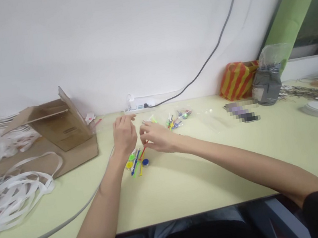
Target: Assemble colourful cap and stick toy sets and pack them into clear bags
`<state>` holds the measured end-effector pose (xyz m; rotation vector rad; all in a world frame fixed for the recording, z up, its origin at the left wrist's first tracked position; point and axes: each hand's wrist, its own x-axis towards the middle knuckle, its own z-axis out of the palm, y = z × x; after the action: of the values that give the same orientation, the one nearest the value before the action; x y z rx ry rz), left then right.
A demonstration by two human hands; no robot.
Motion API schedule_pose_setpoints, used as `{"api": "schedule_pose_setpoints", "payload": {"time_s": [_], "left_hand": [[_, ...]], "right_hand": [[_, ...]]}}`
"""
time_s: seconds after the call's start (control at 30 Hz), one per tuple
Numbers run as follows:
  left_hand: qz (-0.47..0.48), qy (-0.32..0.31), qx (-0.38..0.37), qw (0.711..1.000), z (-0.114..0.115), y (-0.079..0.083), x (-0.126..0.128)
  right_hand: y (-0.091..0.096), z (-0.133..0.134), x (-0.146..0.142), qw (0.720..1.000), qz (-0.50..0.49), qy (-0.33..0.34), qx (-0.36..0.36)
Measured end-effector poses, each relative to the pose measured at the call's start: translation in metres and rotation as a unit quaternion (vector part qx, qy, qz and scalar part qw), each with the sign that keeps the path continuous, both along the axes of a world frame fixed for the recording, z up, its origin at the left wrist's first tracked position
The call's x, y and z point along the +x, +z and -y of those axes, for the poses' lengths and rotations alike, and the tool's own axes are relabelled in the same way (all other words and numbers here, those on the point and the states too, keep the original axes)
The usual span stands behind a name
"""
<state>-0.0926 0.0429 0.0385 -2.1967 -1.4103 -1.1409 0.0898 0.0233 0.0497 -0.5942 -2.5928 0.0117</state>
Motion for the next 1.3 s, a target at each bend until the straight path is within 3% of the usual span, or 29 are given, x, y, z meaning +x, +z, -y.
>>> {"api": "schedule_pose_setpoints", "payload": {"time_s": [0.1,0.23,0.4,0.47,0.57,0.7,0.9,1.03,1.3], "left_hand": [[-0.006,-0.076,-0.035,0.996,0.008,0.000,0.013],[-0.052,-0.179,-0.113,0.976,0.022,-0.003,0.036],[-0.090,-0.247,-0.194,0.945,0.035,-0.014,0.064],[-0.075,-0.251,-0.214,0.941,0.038,-0.019,0.071],[-0.042,-0.235,-0.243,0.940,0.039,-0.023,0.075],[-0.033,-0.199,-0.284,0.937,0.037,-0.023,0.073],[-0.052,-0.230,-0.247,0.940,0.032,-0.027,0.073],[-0.067,-0.228,-0.263,0.935,0.033,-0.030,0.074],[-0.098,-0.227,-0.277,0.929,0.040,-0.030,0.078]], "right_hand": [[0.003,0.016,0.037,0.996,-0.072,-0.043,-0.026],[-0.014,0.029,0.082,0.969,-0.151,-0.102,-0.169],[-0.043,0.031,0.108,0.871,-0.284,-0.066,-0.395],[-0.048,0.030,0.111,0.835,-0.321,-0.052,-0.445],[-0.051,0.027,0.117,0.809,-0.335,-0.070,-0.478],[-0.051,0.022,0.132,0.800,-0.270,-0.133,-0.518],[-0.034,0.023,0.153,0.789,-0.192,-0.179,-0.556],[-0.026,0.023,0.160,0.799,-0.179,-0.178,-0.546],[-0.028,0.017,0.169,0.834,-0.097,-0.150,-0.522]]}}
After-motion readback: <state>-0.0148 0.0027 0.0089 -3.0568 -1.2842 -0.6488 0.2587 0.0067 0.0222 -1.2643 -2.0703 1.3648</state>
